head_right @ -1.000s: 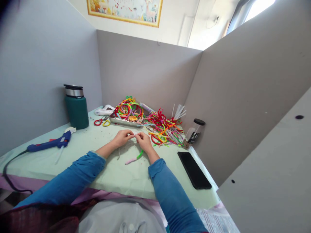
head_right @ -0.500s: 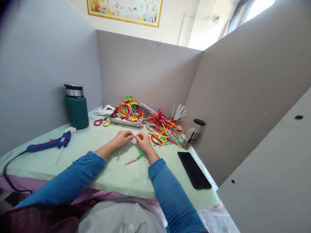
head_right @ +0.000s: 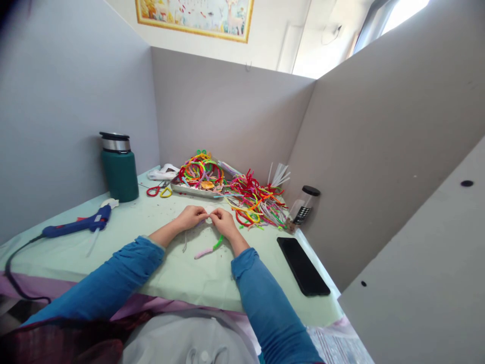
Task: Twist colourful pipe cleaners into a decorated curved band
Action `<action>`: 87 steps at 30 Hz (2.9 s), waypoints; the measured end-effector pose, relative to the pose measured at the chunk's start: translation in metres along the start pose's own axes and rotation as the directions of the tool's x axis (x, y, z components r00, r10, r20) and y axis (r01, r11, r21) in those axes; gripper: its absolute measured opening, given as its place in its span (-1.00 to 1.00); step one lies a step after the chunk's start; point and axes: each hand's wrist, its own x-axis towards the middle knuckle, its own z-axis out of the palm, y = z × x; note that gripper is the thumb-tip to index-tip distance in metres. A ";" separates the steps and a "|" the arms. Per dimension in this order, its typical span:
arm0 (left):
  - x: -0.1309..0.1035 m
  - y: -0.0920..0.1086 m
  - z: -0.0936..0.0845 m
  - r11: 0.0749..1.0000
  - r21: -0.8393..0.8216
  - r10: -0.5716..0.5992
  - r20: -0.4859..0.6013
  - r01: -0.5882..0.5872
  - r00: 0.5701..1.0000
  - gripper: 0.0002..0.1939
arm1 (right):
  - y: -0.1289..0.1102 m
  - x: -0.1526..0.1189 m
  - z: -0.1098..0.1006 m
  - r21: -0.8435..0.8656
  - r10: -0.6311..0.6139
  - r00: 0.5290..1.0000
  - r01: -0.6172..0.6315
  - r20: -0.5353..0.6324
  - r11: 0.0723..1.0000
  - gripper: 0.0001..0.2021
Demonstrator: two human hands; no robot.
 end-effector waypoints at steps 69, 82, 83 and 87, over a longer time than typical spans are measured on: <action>-0.002 0.001 -0.001 0.959 -0.224 -0.139 0.170 0.176 0.975 -0.60 | 0.010 0.003 0.002 -0.089 -0.008 1.000 0.011 0.025 0.996 -0.89; -0.003 0.004 -0.001 0.958 -0.220 -0.146 0.186 0.186 0.972 -0.62 | 0.003 0.000 0.001 -0.094 -0.009 1.000 0.011 0.022 0.996 -0.88; -0.003 0.004 -0.001 0.958 -0.217 -0.146 0.187 0.186 0.971 -0.62 | 0.003 0.000 0.001 -0.095 -0.007 1.000 0.009 0.022 0.995 -0.88; -0.003 0.003 -0.001 0.963 -0.219 -0.124 0.165 0.159 0.978 -0.62 | 0.003 0.001 0.001 -0.108 -0.001 1.000 0.003 0.022 0.994 -0.88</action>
